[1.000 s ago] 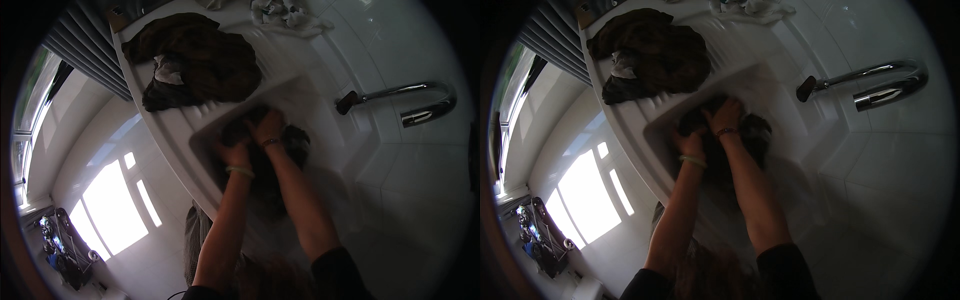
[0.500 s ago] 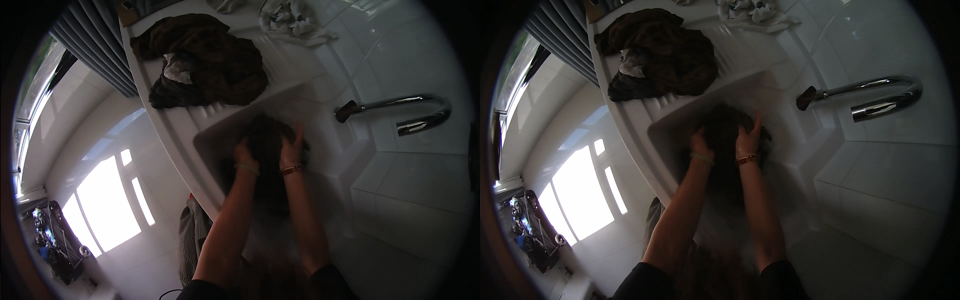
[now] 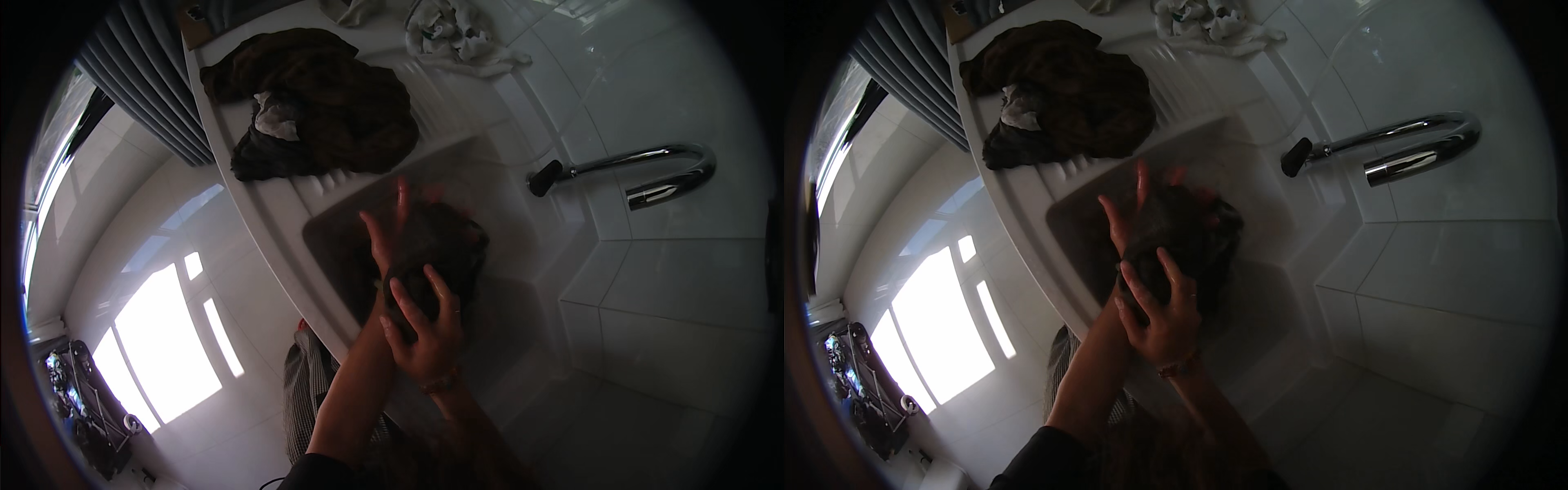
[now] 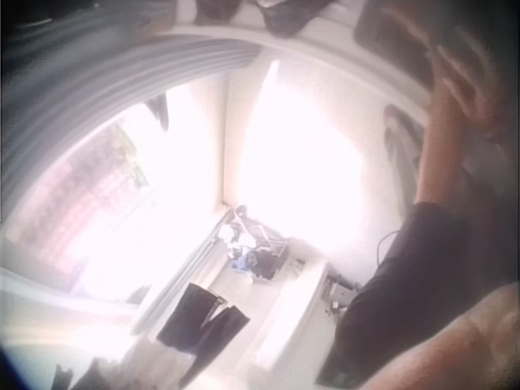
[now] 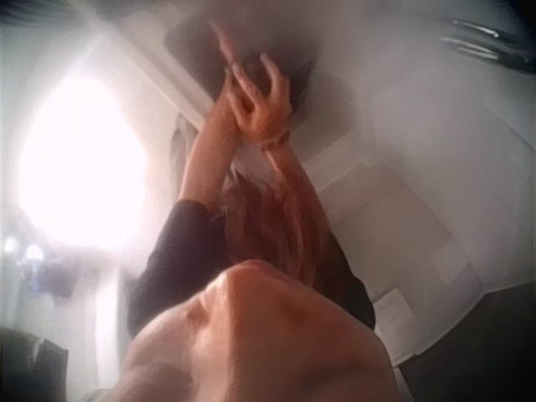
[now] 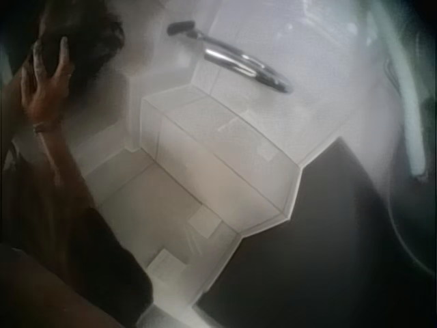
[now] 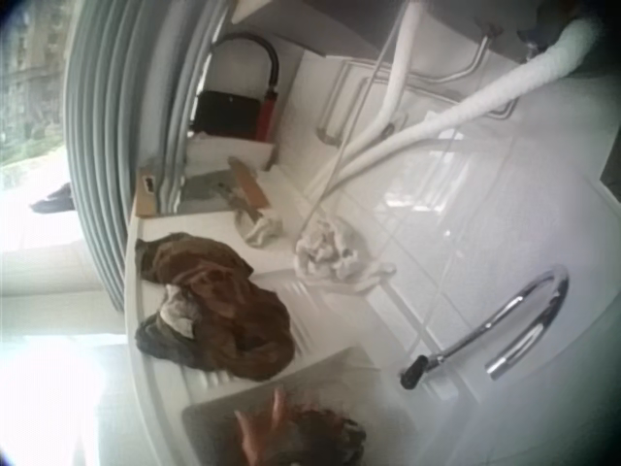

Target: The person hand-washes several dark garments in a white sink, scrubbing and rinsing them under running water. The person then wrings out the clothes and places them on the sink's draining board.

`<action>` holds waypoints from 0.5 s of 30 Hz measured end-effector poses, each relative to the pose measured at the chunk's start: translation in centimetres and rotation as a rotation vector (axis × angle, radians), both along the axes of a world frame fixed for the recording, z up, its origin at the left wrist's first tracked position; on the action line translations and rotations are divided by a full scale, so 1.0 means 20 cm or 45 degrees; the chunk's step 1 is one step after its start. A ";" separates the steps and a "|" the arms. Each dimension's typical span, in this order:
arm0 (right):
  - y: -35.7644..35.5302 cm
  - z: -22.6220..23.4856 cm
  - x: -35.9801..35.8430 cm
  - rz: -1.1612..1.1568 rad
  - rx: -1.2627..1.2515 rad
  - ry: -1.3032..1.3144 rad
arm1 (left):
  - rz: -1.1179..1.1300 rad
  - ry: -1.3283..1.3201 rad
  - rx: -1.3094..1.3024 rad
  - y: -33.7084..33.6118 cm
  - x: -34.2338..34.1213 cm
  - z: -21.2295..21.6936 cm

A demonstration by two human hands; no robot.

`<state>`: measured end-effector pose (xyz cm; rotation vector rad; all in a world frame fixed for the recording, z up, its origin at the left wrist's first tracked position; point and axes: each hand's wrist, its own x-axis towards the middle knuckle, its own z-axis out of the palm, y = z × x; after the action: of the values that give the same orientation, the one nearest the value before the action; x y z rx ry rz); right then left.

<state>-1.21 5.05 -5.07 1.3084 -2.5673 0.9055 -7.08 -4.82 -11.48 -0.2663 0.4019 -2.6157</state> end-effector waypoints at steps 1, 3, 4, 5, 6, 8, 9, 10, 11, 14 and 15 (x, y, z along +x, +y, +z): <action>-0.03 0.00 0.01 -0.052 0.010 0.012 | -0.036 -0.052 0.011 -0.01 0.03 0.06; -0.06 -0.03 -0.02 -0.104 -0.016 0.054 | -0.129 -0.147 0.039 0.00 0.06 0.14; -0.08 -0.04 -0.03 -0.130 -0.025 0.080 | -0.132 -0.070 -0.031 0.00 0.06 0.11; -0.10 -0.04 -0.04 -0.145 -0.034 0.065 | -0.134 0.005 -0.108 0.00 0.06 0.04; -0.12 -0.03 -0.05 -0.160 -0.044 0.049 | -0.136 0.080 -0.184 0.00 0.05 -0.04; -0.16 -0.05 -0.07 -0.187 -0.026 0.074 | -0.028 0.217 -0.377 -0.04 -0.01 -0.30; -0.17 -0.08 -0.10 -0.217 0.004 0.127 | -0.038 0.242 -0.355 -0.04 -0.03 -0.34; -0.18 -0.11 -0.14 -0.249 0.034 0.185 | -0.050 0.269 -0.334 -0.04 -0.05 -0.35; -0.18 -0.12 -0.18 -0.287 0.071 0.118 | -0.116 0.245 -0.200 -0.03 -0.05 -0.35; -0.23 -0.13 -0.30 -0.409 0.126 -0.087 | 0.176 -0.627 -0.679 0.02 -0.02 -0.34; -0.25 -0.12 -0.36 -0.460 0.107 -0.154 | 0.151 -0.834 -0.760 0.03 0.00 -0.33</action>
<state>-8.49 0.00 -7.44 0.7840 -2.8301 0.8354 -7.05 -4.12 -18.02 0.3669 -0.5996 -2.4578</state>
